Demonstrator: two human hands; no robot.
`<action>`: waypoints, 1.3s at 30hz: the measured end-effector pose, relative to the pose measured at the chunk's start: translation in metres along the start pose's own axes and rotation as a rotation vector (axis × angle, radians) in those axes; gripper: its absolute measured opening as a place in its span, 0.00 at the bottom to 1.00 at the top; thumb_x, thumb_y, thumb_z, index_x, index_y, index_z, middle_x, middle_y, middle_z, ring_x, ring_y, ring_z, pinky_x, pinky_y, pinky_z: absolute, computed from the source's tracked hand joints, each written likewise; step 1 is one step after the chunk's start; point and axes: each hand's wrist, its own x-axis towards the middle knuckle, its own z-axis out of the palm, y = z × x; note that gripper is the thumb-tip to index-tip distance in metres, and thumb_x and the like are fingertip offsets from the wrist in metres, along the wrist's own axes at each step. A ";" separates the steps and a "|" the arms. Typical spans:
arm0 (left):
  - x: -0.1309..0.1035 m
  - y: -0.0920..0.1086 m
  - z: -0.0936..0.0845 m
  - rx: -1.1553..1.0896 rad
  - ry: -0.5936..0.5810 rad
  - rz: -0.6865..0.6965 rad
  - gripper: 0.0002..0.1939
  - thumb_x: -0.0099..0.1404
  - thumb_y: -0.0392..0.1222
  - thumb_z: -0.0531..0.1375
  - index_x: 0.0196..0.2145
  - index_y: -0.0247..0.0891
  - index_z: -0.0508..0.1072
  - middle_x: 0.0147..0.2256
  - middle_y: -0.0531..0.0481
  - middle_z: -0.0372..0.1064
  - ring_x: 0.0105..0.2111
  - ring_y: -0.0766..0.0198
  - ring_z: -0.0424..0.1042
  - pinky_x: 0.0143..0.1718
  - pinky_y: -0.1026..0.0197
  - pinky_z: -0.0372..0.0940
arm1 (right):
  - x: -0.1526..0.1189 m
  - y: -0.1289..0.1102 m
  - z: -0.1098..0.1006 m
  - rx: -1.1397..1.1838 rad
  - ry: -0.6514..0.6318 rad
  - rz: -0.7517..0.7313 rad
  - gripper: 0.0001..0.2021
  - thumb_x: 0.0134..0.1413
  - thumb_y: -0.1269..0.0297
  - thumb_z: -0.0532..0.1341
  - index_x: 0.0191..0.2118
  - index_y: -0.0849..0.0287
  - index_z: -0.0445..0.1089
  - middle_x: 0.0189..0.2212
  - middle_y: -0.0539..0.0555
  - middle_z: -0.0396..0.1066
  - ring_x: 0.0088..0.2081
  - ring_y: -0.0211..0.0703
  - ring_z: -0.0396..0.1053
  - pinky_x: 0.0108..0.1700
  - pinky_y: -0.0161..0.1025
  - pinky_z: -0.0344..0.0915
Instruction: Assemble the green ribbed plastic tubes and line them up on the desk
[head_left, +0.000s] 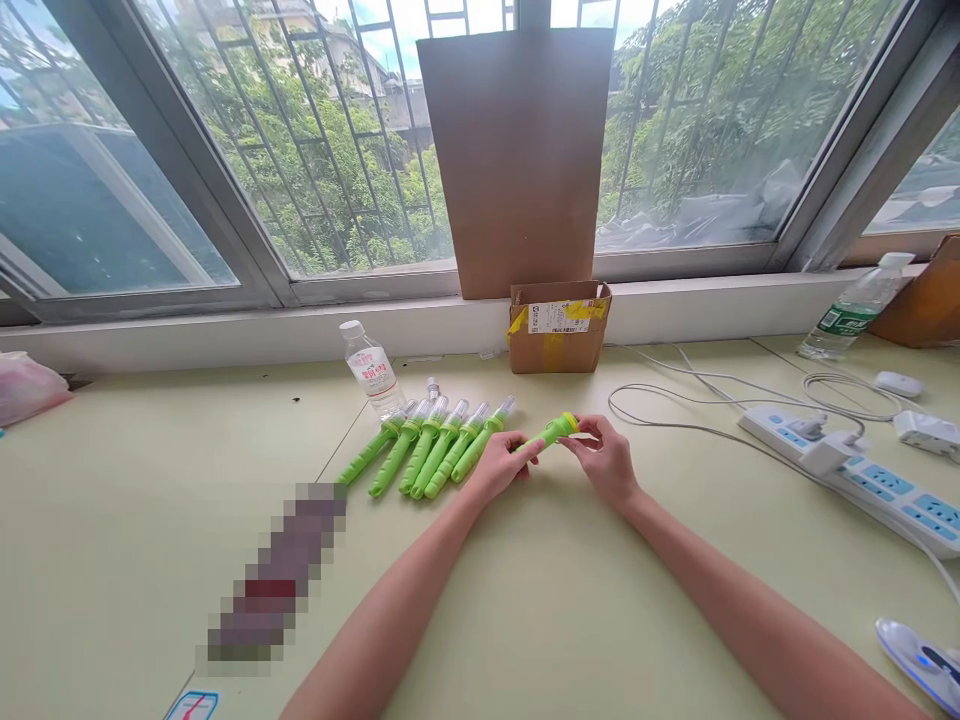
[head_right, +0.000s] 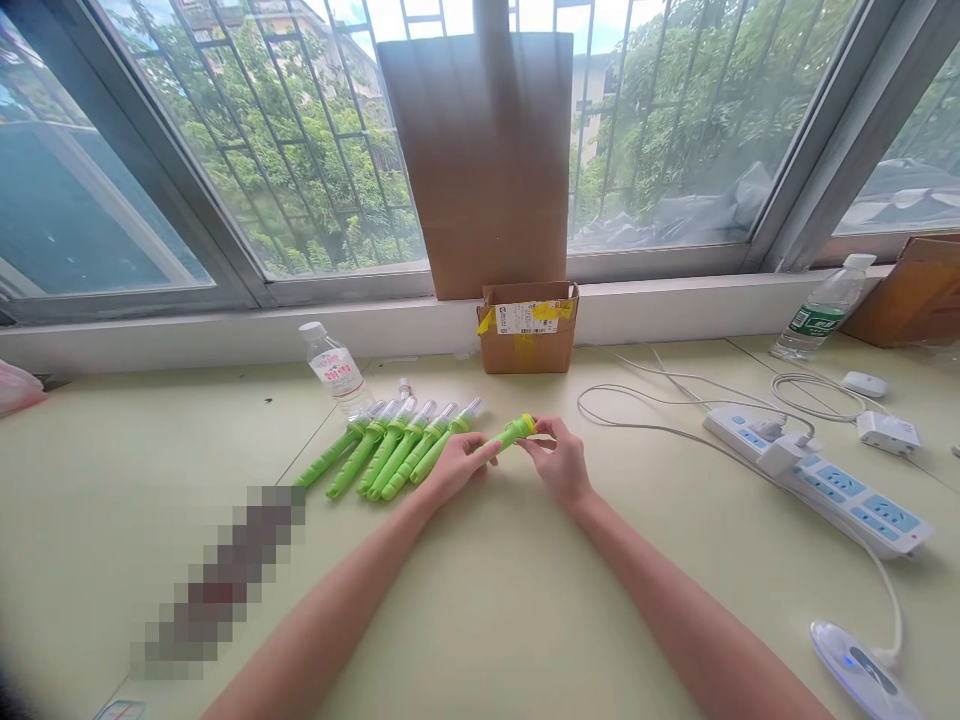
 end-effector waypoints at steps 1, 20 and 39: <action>0.001 -0.001 0.000 -0.009 0.009 0.002 0.20 0.55 0.57 0.60 0.24 0.35 0.71 0.18 0.54 0.63 0.16 0.71 0.62 0.18 0.68 0.56 | 0.000 0.000 0.000 0.000 0.006 0.001 0.18 0.45 0.50 0.65 0.34 0.56 0.63 0.40 0.56 0.72 0.40 0.48 0.73 0.42 0.53 0.74; 0.010 -0.014 0.006 -0.265 0.267 0.025 0.17 0.56 0.55 0.59 0.32 0.37 0.65 0.27 0.54 0.63 0.18 0.72 0.65 0.14 0.68 0.57 | 0.006 0.005 -0.002 0.096 0.084 0.141 0.19 0.38 0.53 0.70 0.31 0.57 0.63 0.36 0.55 0.72 0.38 0.49 0.74 0.38 0.47 0.73; 0.013 -0.017 0.005 -0.235 0.324 0.059 0.23 0.57 0.57 0.58 0.20 0.38 0.56 0.18 0.60 0.45 0.16 0.75 0.47 0.15 0.68 0.47 | 0.009 0.011 -0.003 0.165 0.137 0.212 0.20 0.35 0.54 0.72 0.31 0.58 0.64 0.30 0.52 0.71 0.35 0.48 0.73 0.38 0.48 0.73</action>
